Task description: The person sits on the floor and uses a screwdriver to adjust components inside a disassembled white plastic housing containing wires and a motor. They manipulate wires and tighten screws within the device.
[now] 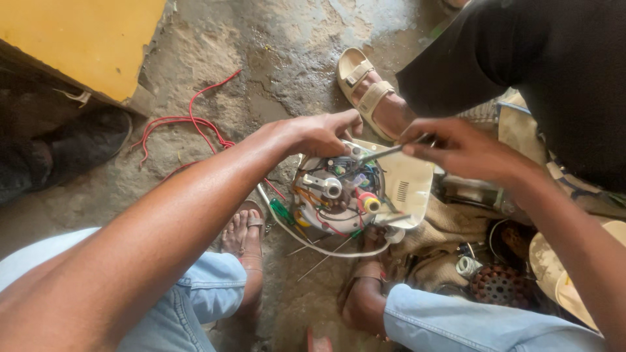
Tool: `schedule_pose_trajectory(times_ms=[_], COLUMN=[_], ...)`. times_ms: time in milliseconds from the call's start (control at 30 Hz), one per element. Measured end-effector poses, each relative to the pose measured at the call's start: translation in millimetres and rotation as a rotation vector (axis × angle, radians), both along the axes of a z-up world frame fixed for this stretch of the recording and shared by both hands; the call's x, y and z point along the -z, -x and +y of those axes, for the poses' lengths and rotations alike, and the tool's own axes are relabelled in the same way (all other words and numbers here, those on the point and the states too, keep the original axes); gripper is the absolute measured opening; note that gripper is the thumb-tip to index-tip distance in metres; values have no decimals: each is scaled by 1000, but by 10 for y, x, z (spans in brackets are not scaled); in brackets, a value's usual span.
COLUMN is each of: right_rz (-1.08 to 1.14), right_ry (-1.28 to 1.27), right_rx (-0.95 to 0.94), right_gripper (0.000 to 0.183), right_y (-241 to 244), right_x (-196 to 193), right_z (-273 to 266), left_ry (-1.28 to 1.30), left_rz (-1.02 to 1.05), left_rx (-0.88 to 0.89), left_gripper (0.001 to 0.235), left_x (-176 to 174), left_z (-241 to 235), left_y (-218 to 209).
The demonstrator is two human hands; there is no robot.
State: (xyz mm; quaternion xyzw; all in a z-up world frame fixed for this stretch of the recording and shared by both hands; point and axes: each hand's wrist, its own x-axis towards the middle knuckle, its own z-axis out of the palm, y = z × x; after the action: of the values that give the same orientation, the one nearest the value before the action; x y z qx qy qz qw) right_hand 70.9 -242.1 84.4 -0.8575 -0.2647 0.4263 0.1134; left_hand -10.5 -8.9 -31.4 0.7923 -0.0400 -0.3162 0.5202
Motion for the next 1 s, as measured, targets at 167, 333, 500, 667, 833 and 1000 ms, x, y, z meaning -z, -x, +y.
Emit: schedule_pose_trajectory(times_ms=[167, 333, 500, 667, 833, 1000], right_rz=[-248, -211, -231, -79, -73, -195], right_ry=[-92, -77, 28, -79, -194, -238], right_rx=[-160, -378, -267, -1, -21, -105], right_gripper=[28, 18, 20, 27, 35, 36], right_y=[-75, -15, -32, -21, 108, 124], right_x=[-140, -63, -62, -56, 40, 145], right_z=[187, 398, 544, 680, 802, 814], left_ry=[-3, -104, -78, -16, -42, 20], left_rz=[62, 4, -15, -11, -30, -45], left_rx=[-6, 47, 81, 80, 66, 33], left_gripper=[46, 46, 49, 54, 50, 48], left_x=[-20, -65, -101, -115, -75, -40], left_z=[-11, -44, -16, -20, 7, 31], left_y=[20, 36, 109, 188, 248, 271])
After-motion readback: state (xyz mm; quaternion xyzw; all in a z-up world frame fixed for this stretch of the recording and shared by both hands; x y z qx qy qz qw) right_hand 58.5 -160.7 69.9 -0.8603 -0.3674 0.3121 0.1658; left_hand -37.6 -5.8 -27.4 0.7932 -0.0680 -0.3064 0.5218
